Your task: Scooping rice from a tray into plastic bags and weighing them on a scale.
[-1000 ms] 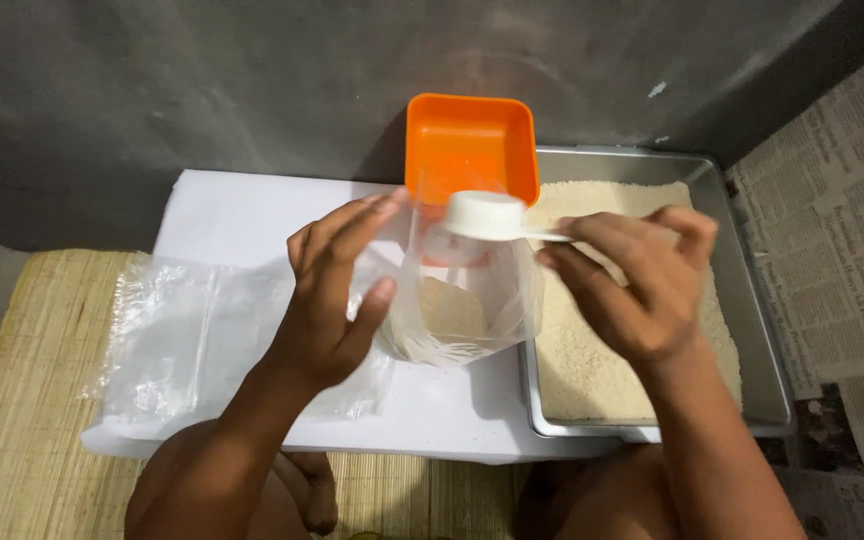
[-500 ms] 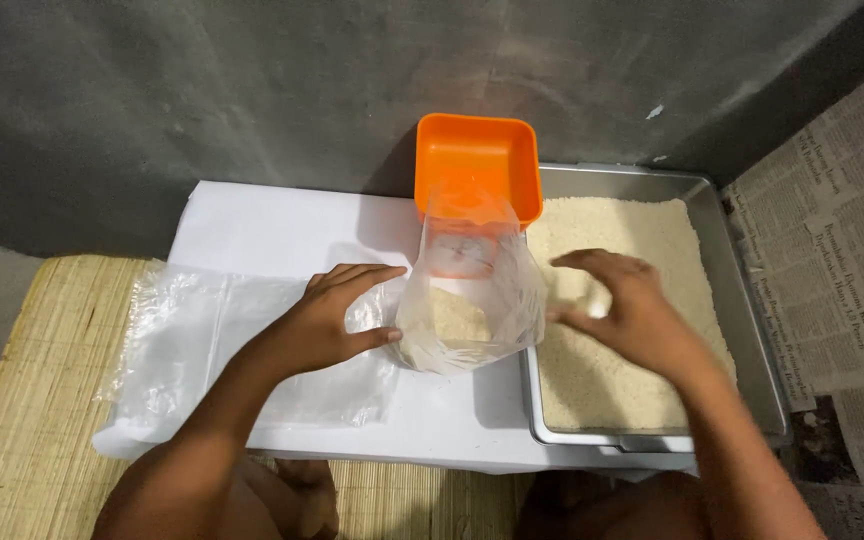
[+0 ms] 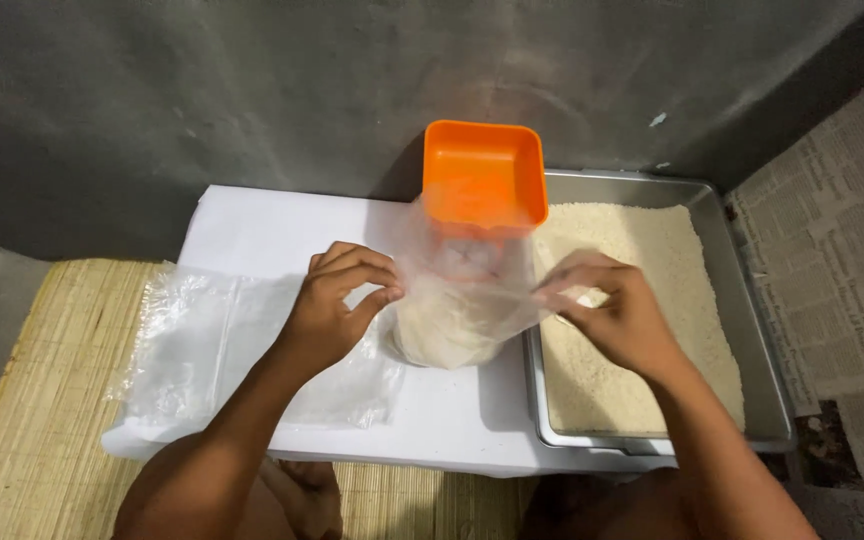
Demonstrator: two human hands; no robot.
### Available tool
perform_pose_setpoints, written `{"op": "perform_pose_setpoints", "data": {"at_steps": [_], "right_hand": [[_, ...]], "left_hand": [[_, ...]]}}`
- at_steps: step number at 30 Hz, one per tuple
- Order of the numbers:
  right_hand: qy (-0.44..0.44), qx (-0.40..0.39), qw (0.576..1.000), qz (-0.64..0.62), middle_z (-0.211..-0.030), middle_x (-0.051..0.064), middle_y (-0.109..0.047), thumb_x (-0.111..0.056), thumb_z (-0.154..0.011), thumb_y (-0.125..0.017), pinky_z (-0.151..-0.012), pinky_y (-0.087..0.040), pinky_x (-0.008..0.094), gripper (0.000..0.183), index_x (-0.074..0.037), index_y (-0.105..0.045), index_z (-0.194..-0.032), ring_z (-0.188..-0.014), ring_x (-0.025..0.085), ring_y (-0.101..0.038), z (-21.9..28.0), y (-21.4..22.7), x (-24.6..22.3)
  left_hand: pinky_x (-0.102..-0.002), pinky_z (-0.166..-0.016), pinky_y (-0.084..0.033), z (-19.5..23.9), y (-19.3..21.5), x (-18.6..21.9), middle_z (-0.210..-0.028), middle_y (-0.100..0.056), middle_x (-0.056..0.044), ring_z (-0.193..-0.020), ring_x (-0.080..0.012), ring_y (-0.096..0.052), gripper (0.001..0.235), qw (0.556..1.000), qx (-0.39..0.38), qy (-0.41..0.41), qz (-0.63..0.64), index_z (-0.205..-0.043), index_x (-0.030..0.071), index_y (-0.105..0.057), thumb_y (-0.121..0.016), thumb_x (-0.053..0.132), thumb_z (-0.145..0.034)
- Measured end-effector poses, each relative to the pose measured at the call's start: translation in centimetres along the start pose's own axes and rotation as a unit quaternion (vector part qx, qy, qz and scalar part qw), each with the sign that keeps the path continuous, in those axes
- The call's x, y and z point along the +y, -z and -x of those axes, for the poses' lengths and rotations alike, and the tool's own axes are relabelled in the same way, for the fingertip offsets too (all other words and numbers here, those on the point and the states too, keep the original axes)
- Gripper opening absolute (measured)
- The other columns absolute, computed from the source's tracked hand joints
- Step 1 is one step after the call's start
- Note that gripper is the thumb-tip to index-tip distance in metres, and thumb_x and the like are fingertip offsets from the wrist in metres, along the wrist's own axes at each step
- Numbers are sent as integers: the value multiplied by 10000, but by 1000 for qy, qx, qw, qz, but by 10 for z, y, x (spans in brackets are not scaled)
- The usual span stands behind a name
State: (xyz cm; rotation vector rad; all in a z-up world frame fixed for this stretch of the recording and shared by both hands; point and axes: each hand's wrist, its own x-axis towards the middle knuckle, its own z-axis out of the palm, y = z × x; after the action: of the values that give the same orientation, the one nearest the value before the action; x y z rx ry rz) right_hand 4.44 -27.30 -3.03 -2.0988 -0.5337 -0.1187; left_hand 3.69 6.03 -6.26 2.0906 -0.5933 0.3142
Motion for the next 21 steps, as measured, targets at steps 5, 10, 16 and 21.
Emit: {"op": "perform_pose_setpoints", "data": {"at_steps": [5,10,16,21], "right_hand": [[-43,-23,998,39,-796,121,-758,-94,-765,-863,-911,-522,474,72,-64,-808,-801,-821,311,-729,1,12,7],[-65,-28,997,16,-766,136,-751,-92,-743,-882,-870,-524,448,112,-38,-794,-786,-785,272,-703,4,5,9],[-23,10,999,37,-782,119,-732,-118,-774,-887,-858,-525,421,137,-49,-772,-800,-789,290,-699,3,6,7],[18,-8,1000,2,-738,104,-728,-83,-777,-875,-834,-533,435,108,-58,-771,-767,-746,289,-706,-2,2,18]], "left_hand": [[-387,-978,-372,-1,12,0,-1114,-689,66,-1151,-197,-586,26,996,-30,69,-42,-937,200,-734,-721,179,-929],[-453,-1057,-286,-4,15,7,-1168,-661,-12,-1240,-247,-542,75,987,-95,101,-84,-952,170,-704,-652,216,-980],[-451,-1064,-285,-2,15,9,-1221,-604,-17,-1258,-256,-513,81,991,-63,107,-45,-1010,157,-654,-605,221,-1021],[-478,-1070,-285,-11,17,13,-1221,-632,-43,-1255,-264,-531,168,987,-88,117,-73,-991,147,-680,-580,278,-1027]]}}
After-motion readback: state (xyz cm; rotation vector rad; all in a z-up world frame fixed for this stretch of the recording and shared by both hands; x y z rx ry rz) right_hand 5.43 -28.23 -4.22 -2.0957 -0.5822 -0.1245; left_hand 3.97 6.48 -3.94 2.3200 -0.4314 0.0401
